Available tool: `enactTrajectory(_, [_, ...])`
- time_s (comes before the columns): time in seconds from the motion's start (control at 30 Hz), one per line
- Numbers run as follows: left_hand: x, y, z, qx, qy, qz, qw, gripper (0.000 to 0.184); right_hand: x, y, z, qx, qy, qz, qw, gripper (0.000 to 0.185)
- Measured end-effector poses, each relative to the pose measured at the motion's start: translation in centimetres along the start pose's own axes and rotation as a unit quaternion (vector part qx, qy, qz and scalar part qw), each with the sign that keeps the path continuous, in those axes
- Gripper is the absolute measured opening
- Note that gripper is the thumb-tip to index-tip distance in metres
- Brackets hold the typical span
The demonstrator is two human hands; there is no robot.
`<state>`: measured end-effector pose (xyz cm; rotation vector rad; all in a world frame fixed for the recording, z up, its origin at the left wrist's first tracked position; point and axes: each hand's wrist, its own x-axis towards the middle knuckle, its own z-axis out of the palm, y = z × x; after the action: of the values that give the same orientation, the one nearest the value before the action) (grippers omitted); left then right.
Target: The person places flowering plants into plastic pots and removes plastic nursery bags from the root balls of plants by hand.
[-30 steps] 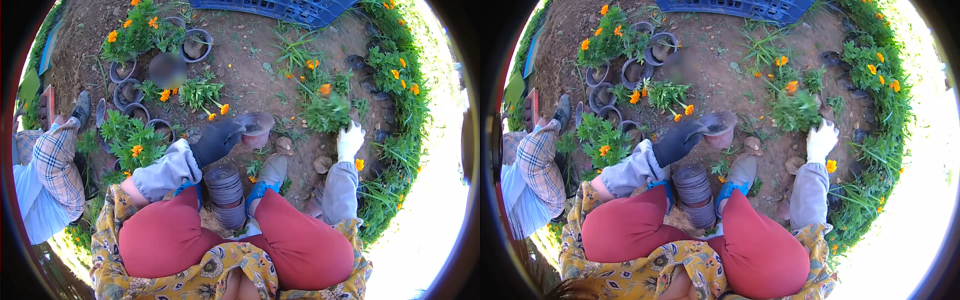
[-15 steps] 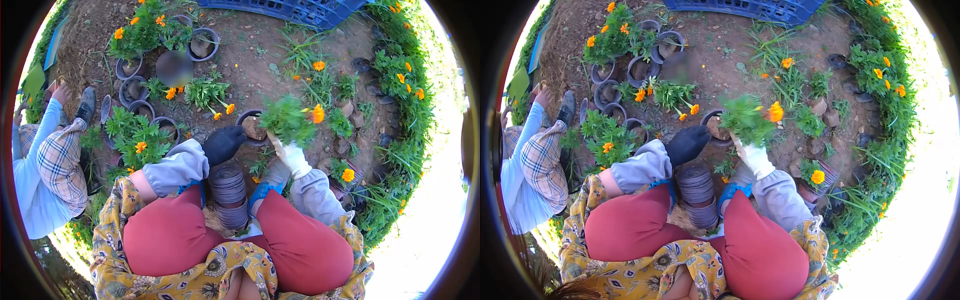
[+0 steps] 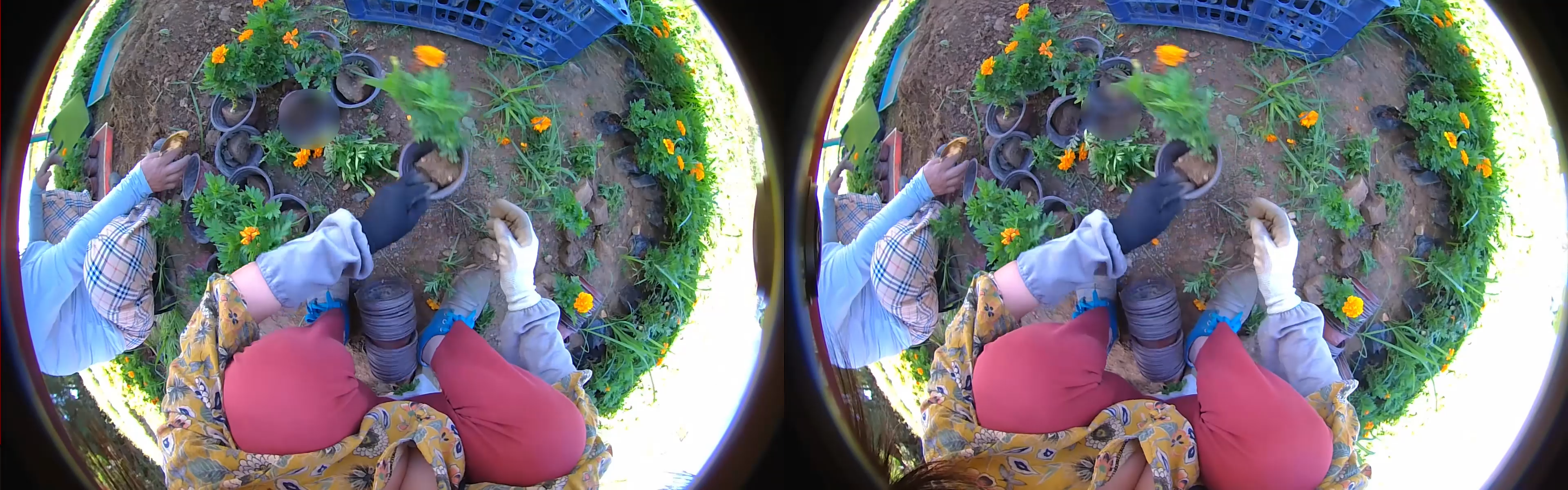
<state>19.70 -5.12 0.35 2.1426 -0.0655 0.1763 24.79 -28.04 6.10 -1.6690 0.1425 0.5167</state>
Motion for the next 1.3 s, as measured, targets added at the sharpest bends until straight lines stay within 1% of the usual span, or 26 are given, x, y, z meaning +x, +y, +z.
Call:
enactTrajectory(0.07, [2.3, -0.8, -0.3, 0.013, 0.058, -0.054, 0.997, 0.018, 0.0, 0.3, -0.3, -0.003, 0.006, 0.013, 1.0, 0.027])
enactTrajectory(0.17, [4.0, -3.1, -0.1, 0.083, 0.116, -0.197, 0.97, 0.017, -0.5, 0.7, -1.0, -0.018, -0.007, 0.03, 0.999, 0.028])
enactTrajectory(0.23, [3.6, -5.1, -0.6, 0.034, 0.135, -0.166, 0.976, 0.023, -0.8, 0.9, -1.9, -0.012, 0.015, 0.023, 1.0, 0.028])
enactTrajectory(0.27, [2.9, -5.2, -0.6, 0.018, 0.128, -0.154, 0.98, 0.024, -0.6, 1.0, -2.6, -0.01, 0.027, 0.02, 0.999, 0.028])
enactTrajectory(0.3, [2.5, -4.4, -1.1, 0.002, 0.122, -0.142, 0.982, 0.026, -0.2, 2.0, -3.9, -0.027, 0.043, -0.008, 0.999, 0.027])
enactTrajectory(0.33, [2.3, -0.1, -3.1, -0.005, 0.099, -0.135, 0.986, 0.026, -0.3, 1.8, -4.6, 0.001, 0.051, -0.013, 0.999, 0.026])
enactTrajectory(0.37, [1.5, 2.7, -4.2, -0.011, 0.077, -0.127, 0.989, 0.026, -0.4, 1.5, -5.2, 0.013, 0.064, 0.007, 0.998, 0.025])
enactTrajectory(0.4, [-0.2, 2.8, -3.8, -0.042, -0.01, -0.15, 0.988, 0.026, -0.6, 1.2, -5.5, 0.025, 0.076, 0.027, 0.996, 0.025])
enactTrajectory(0.43, [-2.1, 2.1, -3.2, -0.073, -0.094, -0.172, 0.978, 0.026, -0.8, 1.2, -5.7, -0.012, 0.086, 0.033, 0.996, 0.025])
enactTrajectory(0.47, [-3.8, 1.6, -2.6, -0.103, -0.176, -0.192, 0.96, 0.027, -0.9, 1.8, -6.0, -0.021, 0.072, 0.031, 0.997, 0.025])
enactTrajectory(0.53, [-6.7, 1.0, -1.8, -0.033, -0.35, -0.205, 0.913, 0.031, -1.2, 3.2, -6.3, -0.039, 0.043, 0.028, 0.998, 0.025])
enactTrajectory(0.63, [-9.6, 1.3, -0.5, -0.094, -0.421, -0.248, 0.867, 0.037, -1.9, 3.2, -5.3, -0.023, 0.002, 0.069, 0.997, 0.025])
enactTrajectory(0.67, [-10.3, 1.3, -0.1, -0.099, -0.427, -0.245, 0.865, 0.037, -2.1, 3.1, -4.9, -0.011, -0.008, 0.081, 0.997, 0.025])
enactTrajectory(0.73, [-11.0, 1.7, 0.2, -0.104, -0.442, -0.239, 0.858, 0.037, -2.2, 3.2, -4.6, -0.023, -0.021, 0.058, 0.998, 0.025])
enactTrajectory(0.8, [-11.5, 1.8, 0.4, -0.114, -0.421, -0.236, 0.868, 0.037, -2.2, 3.5, -4.6, -0.046, -0.024, 0.04, 0.998, 0.025])
enactTrajectory(0.83, [-11.8, 1.9, 0.6, -0.12, -0.41, -0.234, 0.873, 0.037, -2.2, 3.5, -4.5, -0.041, -0.024, 0.05, 0.998, 0.025])
enactTrajectory(0.93, [-12.8, 2.1, 1.0, -0.094, -0.342, -0.228, 0.907, 0.033, -2.6, 3.9, -4.0, -0.032, -0.028, 0.074, 0.996, 0.024])
enactTrajectory(1.0, [-14.7, 1.6, 1.8, -0.109, -0.284, -0.233, 0.924, 0.029, -3.1, 4.3, -4.0, -0.045, -0.027, 0.08, 0.995, 0.024])
enactTrajectory(1.03, [-15.4, 1.1, 2.3, -0.12, -0.257, -0.233, 0.93, 0.027, -3.5, 4.2, -3.8, -0.03, -0.031, 0.086, 0.995, 0.024])
enactTrajectory(1.07, [-15.8, 0.3, 2.5, -0.05, -0.251, -0.19, 0.948, 0.026, -3.9, 4.5, -3.6, -0.017, -0.024, 0.076, 0.997, 0.026])
enactTrajectory(1.13, [-16.6, -1.4, 2.4, 0.091, -0.227, -0.101, 0.964, 0.024, -5.0, 5.4, -3.7, -0.008, -0.01, 0.057, 0.998, 0.023])
enactTrajectory(1.17, [-17.5, -2.8, 3.4, 0.121, -0.153, -0.045, 0.98, 0.024, -5.7, 5.7, -3.8, -0.024, 0.014, 0.064, 0.998, 0.022])
enactTrajectory(1.2, [-17.1, -2.6, 3.5, 0.061, -0.144, -0.094, 0.983, 0.024, -6.4, 6.3, -4.1, -0.014, 0.033, 0.06, 0.998, 0.021])
enactTrajectory(1.27, [-15.6, -0.9, 2.3, -0.059, -0.128, -0.192, 0.971, 0.024, -8.3, 7.3, -5.7, 0.033, 0.07, 0.142, 0.987, 0.023])
enactTrajectory(1.3, [-13.5, 0.8, 0.6, -0.159, -0.165, -0.367, 0.902, 0.023, -9.3, 8.5, -6.6, 0.034, 0.106, 0.133, 0.985, 0.025])
